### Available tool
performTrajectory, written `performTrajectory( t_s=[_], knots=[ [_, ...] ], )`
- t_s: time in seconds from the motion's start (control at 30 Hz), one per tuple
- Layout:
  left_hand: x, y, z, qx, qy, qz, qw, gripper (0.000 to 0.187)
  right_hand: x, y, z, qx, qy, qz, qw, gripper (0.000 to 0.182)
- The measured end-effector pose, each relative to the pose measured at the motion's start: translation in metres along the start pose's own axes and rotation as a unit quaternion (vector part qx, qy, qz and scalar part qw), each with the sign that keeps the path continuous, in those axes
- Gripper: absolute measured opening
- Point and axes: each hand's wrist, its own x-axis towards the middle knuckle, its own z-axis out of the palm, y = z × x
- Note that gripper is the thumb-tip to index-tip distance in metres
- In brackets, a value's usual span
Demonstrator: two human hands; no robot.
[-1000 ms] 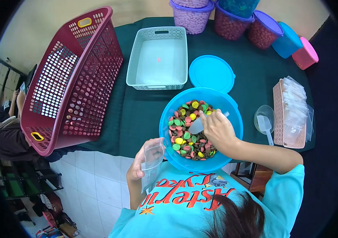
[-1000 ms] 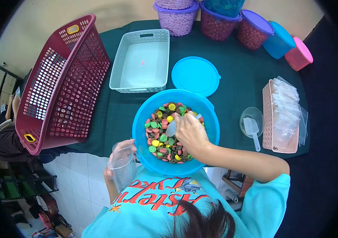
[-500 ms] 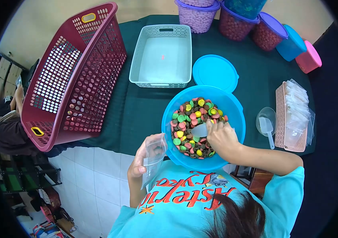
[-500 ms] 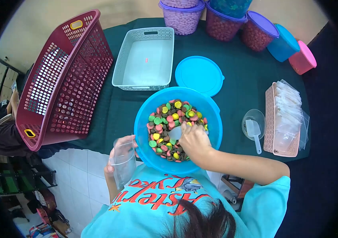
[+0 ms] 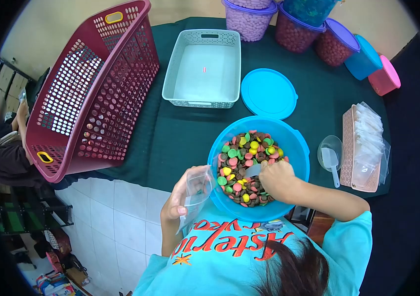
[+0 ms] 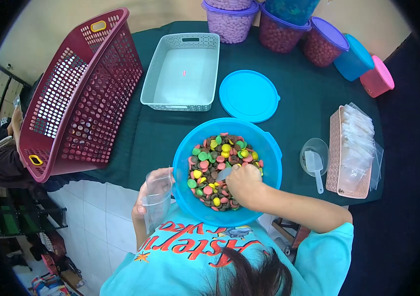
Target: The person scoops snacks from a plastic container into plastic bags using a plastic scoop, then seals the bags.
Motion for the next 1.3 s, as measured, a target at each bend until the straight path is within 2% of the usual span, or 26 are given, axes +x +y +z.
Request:
performTrajectory(
  t_s=[0.07, 0.23, 0.33, 0.5, 0.57, 0.63, 0.67, 0.77, 0.8, 0.9, 0.97, 1.03, 1.07, 1.13, 1.2, 1.3],
  knots=[
    [0.001, 0.000, -0.001, 0.008, 0.001, 0.007, 1.000, 0.098, -0.003, 0.008, -0.012, 0.037, -0.057, -0.031, 0.997, 0.013],
    [0.002, 0.002, -0.003, 0.022, -0.013, 0.006, 1.000, 0.098, 0.003, 0.013, -0.005, 0.063, -0.053, -0.034, 0.996, 0.012],
    [0.000, 0.005, -0.005, 0.041, -0.014, 0.005, 0.999, 0.099, 0.010, 0.027, -0.009, 0.134, -0.177, -0.062, 0.973, 0.014],
    [-0.002, 0.013, -0.009, 0.052, -0.037, -0.018, 0.998, 0.098, 0.017, 0.040, -0.006, 0.184, -0.183, -0.081, 0.963, 0.015],
    [-0.005, 0.015, -0.010, 0.069, -0.016, -0.012, 0.997, 0.096, 0.007, 0.042, -0.016, 0.211, -0.179, -0.092, 0.956, 0.014],
    [-0.008, 0.016, -0.010, 0.072, 0.009, 0.011, 0.997, 0.095, -0.015, 0.037, -0.036, 0.159, -0.083, -0.051, 0.982, 0.024],
    [-0.011, 0.016, -0.010, 0.075, 0.035, 0.034, 0.996, 0.094, -0.026, 0.032, -0.042, 0.132, 0.014, -0.036, 0.990, 0.028],
    [-0.013, 0.017, -0.014, 0.100, 0.057, 0.057, 0.992, 0.092, -0.027, 0.032, -0.035, 0.053, 0.066, 0.014, 0.996, 0.030],
    [-0.011, 0.018, -0.011, 0.100, 0.056, 0.057, 0.992, 0.092, -0.027, 0.032, -0.038, 0.071, 0.057, 0.057, 0.994, 0.033],
    [-0.007, 0.022, -0.003, 0.120, 0.063, 0.058, 0.989, 0.090, -0.017, 0.021, -0.017, 0.012, 0.097, 0.068, 0.993, 0.036],
    [-0.005, 0.018, -0.004, 0.171, 0.019, 0.092, 0.981, 0.089, -0.016, 0.014, -0.012, 0.013, 0.114, 0.056, 0.992, 0.035],
    [-0.004, 0.016, 0.003, 0.161, 0.017, 0.103, 0.982, 0.091, -0.022, 0.009, -0.016, 0.068, 0.047, -0.037, 0.996, 0.011],
    [-0.003, 0.015, 0.005, 0.139, 0.019, 0.098, 0.985, 0.092, -0.024, 0.006, -0.014, 0.037, 0.100, -0.048, 0.993, 0.035],
    [-0.001, 0.013, 0.011, 0.118, 0.018, 0.091, 0.989, 0.094, -0.025, 0.011, -0.021, 0.041, 0.128, -0.031, 0.990, 0.035],
    [-0.001, 0.012, 0.015, 0.132, 0.074, 0.082, 0.985, 0.100, -0.025, 0.012, -0.021, 0.045, 0.155, -0.015, 0.987, 0.035],
    [-0.001, 0.010, 0.011, 0.175, 0.076, 0.090, 0.977, 0.101, -0.017, 0.013, -0.011, 0.056, 0.100, -0.018, 0.993, 0.036]
  ],
)
